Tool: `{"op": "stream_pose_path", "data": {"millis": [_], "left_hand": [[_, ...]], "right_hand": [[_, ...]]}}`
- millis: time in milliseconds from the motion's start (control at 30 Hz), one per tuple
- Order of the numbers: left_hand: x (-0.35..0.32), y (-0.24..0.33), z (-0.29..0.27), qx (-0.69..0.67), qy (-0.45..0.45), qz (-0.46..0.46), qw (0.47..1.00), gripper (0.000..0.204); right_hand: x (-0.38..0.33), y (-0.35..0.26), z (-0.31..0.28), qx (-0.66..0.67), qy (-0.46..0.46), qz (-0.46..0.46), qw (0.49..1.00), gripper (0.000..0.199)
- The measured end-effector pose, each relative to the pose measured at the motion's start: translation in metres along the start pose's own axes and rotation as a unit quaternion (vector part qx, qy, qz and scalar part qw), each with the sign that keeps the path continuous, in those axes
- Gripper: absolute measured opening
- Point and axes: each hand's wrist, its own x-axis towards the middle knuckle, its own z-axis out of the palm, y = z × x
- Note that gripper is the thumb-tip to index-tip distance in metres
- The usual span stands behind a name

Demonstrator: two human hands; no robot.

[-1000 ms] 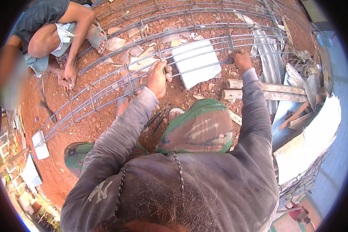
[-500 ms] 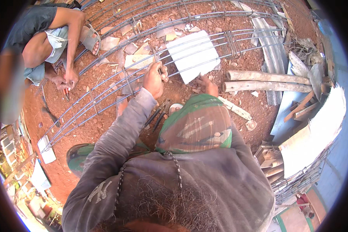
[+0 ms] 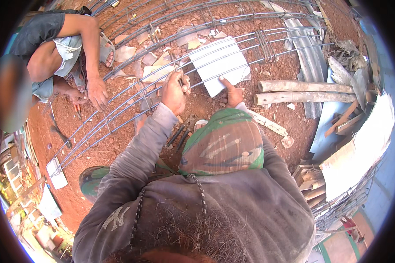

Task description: The person uses pliers to twist and secure metal wires onto a rebar frame while another person assists by holding the structure.

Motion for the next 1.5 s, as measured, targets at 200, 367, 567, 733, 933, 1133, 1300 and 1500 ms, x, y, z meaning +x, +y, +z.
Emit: {"op": "stream_pose_path", "data": {"millis": [200, 367, 567, 733, 933, 1133, 1300, 1500], "left_hand": [[-0.004, 0.004, 0.002, -0.012, -0.006, -0.005, 1.0, 0.014], [-0.006, 0.006, -0.004, -0.016, -0.021, 0.005, 1.0, 0.012], [-0.004, 0.014, 0.002, -0.012, -0.034, 0.023, 0.999, 0.012], [0.011, 0.015, -0.003, -0.018, -0.022, 0.006, 1.0, 0.012], [0.023, 0.0, -0.009, -0.029, -0.028, 0.0, 0.999, 0.011], [0.035, -0.033, -0.012, -0.017, -0.016, -0.008, 1.0, 0.012], [0.053, -0.051, -0.006, -0.005, -0.041, 0.022, 0.999, 0.015], [0.073, -0.063, 0.002, 0.205, 0.018, 0.049, 0.977, 0.027]], "right_hand": [[-0.002, 0.006, 0.007, 0.061, 0.018, -0.026, 0.998, 0.037], [-0.004, -0.018, -0.009, 0.065, -0.019, -0.033, 0.997, 0.034], [-0.011, -0.062, -0.054, -0.16, -0.088, -0.146, 0.972, 0.049], [-0.011, -0.118, -0.044, -0.25, -0.123, -0.08, 0.957, 0.067], [0.041, -0.135, -0.063, -0.269, -0.076, -0.164, 0.946, 0.047], [0.05, -0.129, -0.075, -0.231, 0.068, -0.193, 0.951, 0.033], [0.042, -0.118, -0.062, -0.23, 0.074, -0.271, 0.932, 0.031], [0.042, -0.108, -0.054, -0.312, 0.089, -0.329, 0.887, 0.025]]}}
